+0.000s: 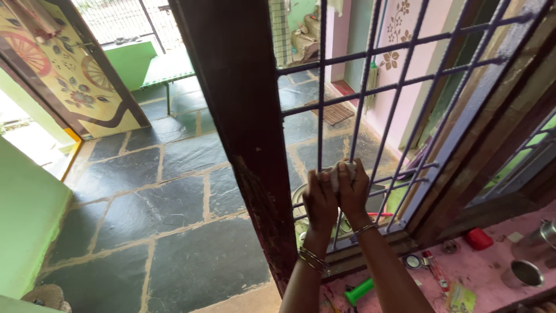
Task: The person wipes the metal grills of a window using a white cloth, cleaning different sections of the bars one by one.
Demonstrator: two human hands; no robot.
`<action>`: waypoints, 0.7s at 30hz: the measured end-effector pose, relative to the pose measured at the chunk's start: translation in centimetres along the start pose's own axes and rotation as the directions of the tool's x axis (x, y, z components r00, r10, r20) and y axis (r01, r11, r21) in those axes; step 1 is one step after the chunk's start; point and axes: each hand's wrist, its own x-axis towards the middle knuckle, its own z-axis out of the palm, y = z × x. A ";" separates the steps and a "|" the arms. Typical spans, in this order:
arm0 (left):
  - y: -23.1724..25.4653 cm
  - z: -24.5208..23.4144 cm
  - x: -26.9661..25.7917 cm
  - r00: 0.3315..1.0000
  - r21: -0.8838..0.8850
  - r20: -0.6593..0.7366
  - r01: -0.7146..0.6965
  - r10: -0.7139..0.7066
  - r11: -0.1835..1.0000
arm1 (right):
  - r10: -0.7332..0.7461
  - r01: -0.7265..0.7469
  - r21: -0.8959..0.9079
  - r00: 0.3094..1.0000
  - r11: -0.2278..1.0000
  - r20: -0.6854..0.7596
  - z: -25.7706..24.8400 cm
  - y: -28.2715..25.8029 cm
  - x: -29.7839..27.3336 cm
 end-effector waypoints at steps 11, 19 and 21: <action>0.0 0.5 -0.1 1.000 -0.009 -0.023 -0.014 0.014 1.000 | -0.015 0.013 0.048 0.999 0.999 0.030 -0.2 -1.1 0.3; 0.5 0.1 -0.2 0.998 0.002 -0.032 -0.054 0.054 0.999 | -0.039 0.038 0.020 0.999 0.999 0.023 -0.2 -1.1 0.1; 0.5 0.3 -0.3 0.997 0.016 -0.048 -0.063 0.064 0.998 | -0.026 0.025 0.027 0.999 0.999 0.033 -0.3 -1.0 0.1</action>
